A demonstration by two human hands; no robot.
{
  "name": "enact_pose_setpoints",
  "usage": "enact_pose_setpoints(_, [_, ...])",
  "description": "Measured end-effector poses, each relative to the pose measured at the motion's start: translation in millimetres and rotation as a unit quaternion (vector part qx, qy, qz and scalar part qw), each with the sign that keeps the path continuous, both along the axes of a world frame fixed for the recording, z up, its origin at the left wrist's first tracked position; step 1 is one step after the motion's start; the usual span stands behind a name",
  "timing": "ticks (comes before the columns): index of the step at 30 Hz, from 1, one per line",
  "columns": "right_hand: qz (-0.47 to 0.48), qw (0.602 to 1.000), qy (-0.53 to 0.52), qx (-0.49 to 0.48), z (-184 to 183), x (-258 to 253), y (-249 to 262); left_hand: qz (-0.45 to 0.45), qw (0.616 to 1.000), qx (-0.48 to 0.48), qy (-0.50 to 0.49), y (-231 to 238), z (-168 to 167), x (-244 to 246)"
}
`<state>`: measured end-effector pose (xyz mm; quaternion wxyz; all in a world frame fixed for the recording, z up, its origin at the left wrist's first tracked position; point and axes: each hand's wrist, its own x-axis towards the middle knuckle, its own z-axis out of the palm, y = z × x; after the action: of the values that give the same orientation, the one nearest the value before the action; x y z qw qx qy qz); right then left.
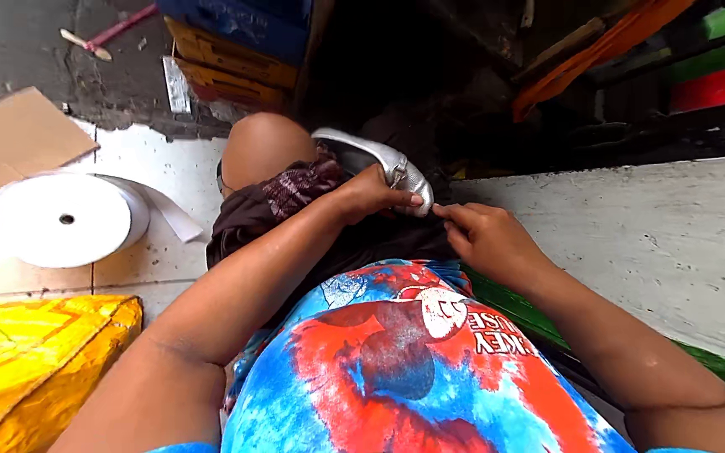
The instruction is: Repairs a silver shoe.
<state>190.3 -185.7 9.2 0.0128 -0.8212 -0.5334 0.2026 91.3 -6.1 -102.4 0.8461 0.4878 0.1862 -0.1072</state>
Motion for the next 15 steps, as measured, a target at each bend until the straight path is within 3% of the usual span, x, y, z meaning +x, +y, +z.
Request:
enact_pose_setpoints(6, [-0.012,0.999,0.033,-0.011,10,5,-11,0.02,0.998,-0.055,-0.032,-5,-3,-7])
enact_pose_setpoints(10, [-0.035,0.997,0.07,-0.021,6,13,-13,0.023,0.999,-0.037,-0.033,-7,0,-8])
enact_pose_setpoints(13, [-0.064,0.988,0.136,-0.017,6,28,-12,0.051,0.998,0.031,-0.012,-9,12,-12])
enact_pose_setpoints(15, [-0.083,0.981,0.176,-0.004,7,36,-14,0.062,0.982,0.178,-0.016,-6,11,-22])
